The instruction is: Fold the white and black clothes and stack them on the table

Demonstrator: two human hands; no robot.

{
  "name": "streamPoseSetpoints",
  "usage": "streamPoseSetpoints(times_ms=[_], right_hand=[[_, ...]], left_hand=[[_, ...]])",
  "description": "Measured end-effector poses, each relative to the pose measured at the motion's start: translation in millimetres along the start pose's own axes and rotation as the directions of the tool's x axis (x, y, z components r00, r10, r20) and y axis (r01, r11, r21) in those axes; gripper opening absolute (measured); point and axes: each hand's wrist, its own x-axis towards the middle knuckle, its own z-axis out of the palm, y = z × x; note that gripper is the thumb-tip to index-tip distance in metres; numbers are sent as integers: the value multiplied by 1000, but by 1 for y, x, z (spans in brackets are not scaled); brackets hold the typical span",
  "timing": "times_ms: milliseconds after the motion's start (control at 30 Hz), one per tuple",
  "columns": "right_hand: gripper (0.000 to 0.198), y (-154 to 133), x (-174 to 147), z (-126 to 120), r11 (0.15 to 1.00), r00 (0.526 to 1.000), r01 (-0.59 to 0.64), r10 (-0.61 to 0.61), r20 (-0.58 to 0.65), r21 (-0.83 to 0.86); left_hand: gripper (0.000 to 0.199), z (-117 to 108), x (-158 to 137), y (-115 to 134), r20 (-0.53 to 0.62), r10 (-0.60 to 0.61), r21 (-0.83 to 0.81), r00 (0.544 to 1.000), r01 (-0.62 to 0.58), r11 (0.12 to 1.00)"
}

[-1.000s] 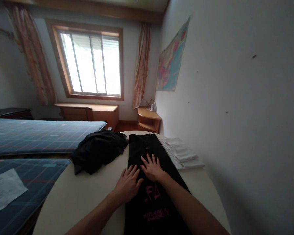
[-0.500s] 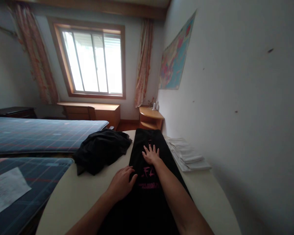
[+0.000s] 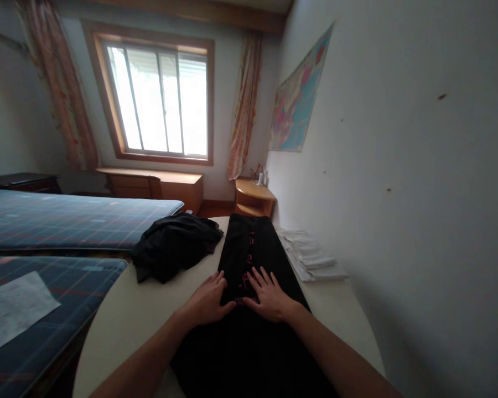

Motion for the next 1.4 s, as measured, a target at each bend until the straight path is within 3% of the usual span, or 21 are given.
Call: streamPoseSetpoints(times_ms=[133,300,400,533,667,900,1167,1300,1400], right_hand=[[87,-18,-38,-1,998,997,63,-63,39,4],[86,-19,-45,-20,994,993,103,-104,48,29],[68,-21,-36,-27,995,996,87,-86,-11,53],[52,-22,-29,-19,996,991,13,-2,-136,85],[47,-9,-34,-3,983,981,83,-51,-188,164],[55,1,-40,6,949,976,150,-97,-195,279],[72,-8,-39,6,943,955,189,-113,-273,274],[68,-20,-34,10,955,935,236,-172,-311,182],[50,-25,-28,12,959,921,247,-187,-342,142]], left_hand=[[48,-8,1,2,50,4,34,999,-5,999],[45,-3,-2,3,80,-32,40,996,28,999],[42,6,-5,2,41,-67,24,997,66,998],[36,8,-10,6,-39,-50,30,998,51,998],[30,-2,-17,17,-114,-18,64,993,25,998],[59,-18,-33,22,34,62,-168,997,-56,984],[57,-25,-37,25,86,171,-347,982,-131,929],[60,-21,-38,26,146,209,-390,967,-138,910],[61,-22,-39,26,191,236,-460,953,-126,879]])
